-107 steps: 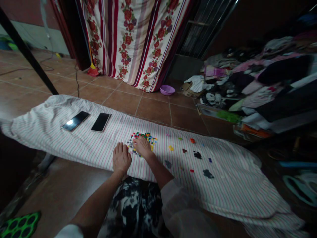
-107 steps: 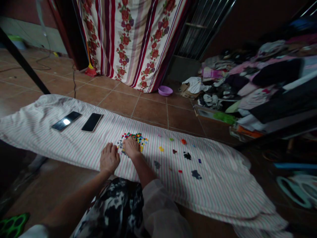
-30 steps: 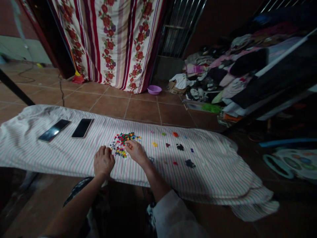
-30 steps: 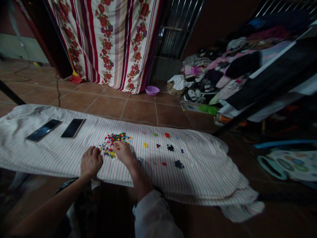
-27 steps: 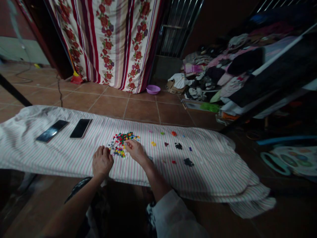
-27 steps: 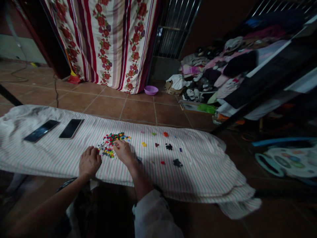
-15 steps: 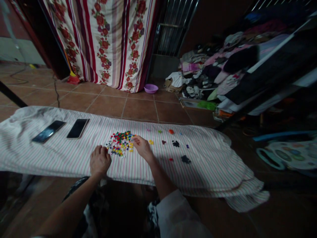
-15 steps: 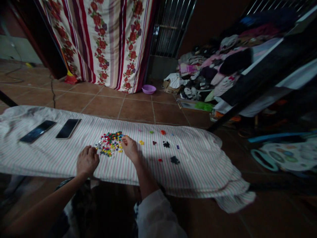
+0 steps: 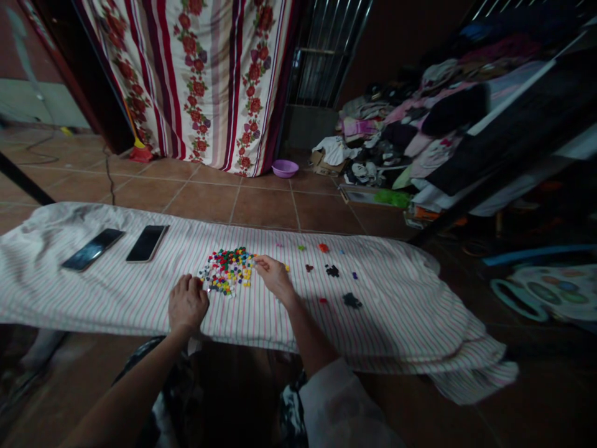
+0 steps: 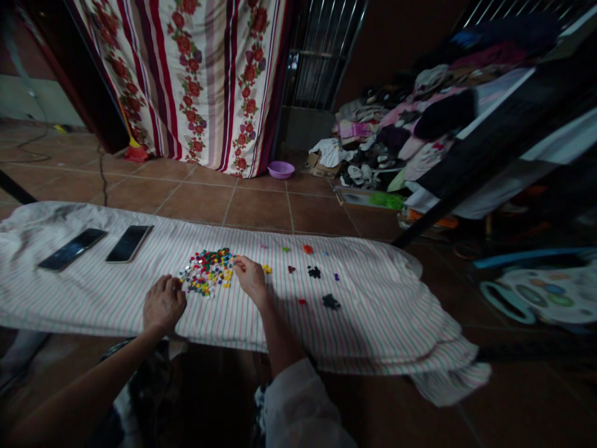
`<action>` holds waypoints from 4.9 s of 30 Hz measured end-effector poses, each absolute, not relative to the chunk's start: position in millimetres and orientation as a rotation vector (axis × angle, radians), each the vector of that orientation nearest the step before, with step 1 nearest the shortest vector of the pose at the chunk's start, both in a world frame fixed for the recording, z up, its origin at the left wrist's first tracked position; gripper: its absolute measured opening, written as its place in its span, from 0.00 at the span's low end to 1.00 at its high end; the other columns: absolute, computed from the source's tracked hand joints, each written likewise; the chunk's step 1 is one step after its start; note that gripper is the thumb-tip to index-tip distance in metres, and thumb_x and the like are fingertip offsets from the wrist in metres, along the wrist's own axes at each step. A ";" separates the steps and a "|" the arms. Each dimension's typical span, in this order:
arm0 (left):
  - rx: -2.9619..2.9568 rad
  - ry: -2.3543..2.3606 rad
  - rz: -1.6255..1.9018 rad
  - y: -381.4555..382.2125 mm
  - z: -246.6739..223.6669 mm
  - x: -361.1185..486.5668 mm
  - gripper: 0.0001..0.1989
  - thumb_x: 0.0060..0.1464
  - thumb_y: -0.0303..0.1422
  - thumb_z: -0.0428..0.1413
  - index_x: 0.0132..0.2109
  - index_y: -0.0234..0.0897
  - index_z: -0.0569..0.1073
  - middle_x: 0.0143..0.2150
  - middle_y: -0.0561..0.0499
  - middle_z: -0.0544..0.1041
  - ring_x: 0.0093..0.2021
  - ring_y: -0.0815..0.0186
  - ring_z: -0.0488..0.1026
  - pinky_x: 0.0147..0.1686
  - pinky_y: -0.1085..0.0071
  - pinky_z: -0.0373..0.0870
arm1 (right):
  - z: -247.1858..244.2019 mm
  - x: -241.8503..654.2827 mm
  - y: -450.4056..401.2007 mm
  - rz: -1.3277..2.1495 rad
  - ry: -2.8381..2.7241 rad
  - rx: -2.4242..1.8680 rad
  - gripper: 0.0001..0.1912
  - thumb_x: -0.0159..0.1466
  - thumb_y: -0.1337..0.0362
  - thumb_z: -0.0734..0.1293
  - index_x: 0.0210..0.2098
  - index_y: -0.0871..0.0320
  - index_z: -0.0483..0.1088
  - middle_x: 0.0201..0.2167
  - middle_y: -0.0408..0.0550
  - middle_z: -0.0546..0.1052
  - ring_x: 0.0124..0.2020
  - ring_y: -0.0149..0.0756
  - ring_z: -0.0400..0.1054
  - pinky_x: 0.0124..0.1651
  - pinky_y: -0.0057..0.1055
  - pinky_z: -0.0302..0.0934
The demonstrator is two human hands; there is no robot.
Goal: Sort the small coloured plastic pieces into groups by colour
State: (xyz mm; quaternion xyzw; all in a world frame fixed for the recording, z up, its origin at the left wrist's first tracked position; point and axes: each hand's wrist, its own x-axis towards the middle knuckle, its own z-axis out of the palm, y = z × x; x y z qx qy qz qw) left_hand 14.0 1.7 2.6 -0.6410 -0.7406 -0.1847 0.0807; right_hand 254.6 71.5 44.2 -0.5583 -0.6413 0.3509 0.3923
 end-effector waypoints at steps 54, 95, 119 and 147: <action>-1.939 -2.222 -0.699 1.4 5.0 12.9 0.14 0.56 0.30 0.48 0.47 0.34 0.74 0.54 0.36 0.73 0.57 0.50 0.68 0.55 0.52 0.67 | 40.6 328.8 42.0 0.688 -2.341 -1.736 0.17 0.61 0.76 0.61 0.39 0.58 0.79 0.42 0.52 0.82 0.45 0.38 0.73 0.46 0.28 0.60; -1.920 -2.232 -0.630 1.4 5.8 16.2 0.13 0.56 0.29 0.48 0.46 0.34 0.72 0.54 0.37 0.73 0.58 0.51 0.68 0.55 0.56 0.65 | 55.4 283.2 55.9 0.587 -2.313 -1.555 0.16 0.67 0.70 0.60 0.46 0.56 0.78 0.44 0.51 0.81 0.47 0.39 0.73 0.52 0.30 0.61; -1.898 -2.243 -0.710 3.4 -2.5 17.6 0.15 0.55 0.27 0.50 0.49 0.33 0.72 0.57 0.37 0.72 0.62 0.52 0.66 0.61 0.56 0.64 | 51.1 120.1 85.9 0.531 -2.509 -1.506 0.14 0.66 0.69 0.63 0.47 0.56 0.78 0.46 0.51 0.79 0.52 0.38 0.67 0.53 0.30 0.57; -1.907 -2.204 -0.727 2.1 -2.7 17.0 0.14 0.57 0.28 0.48 0.48 0.33 0.72 0.57 0.36 0.73 0.61 0.50 0.66 0.60 0.54 0.64 | 27.6 126.1 97.7 0.969 -1.859 -1.284 0.13 0.61 0.70 0.62 0.38 0.56 0.78 0.35 0.46 0.81 0.39 0.34 0.73 0.47 0.30 0.65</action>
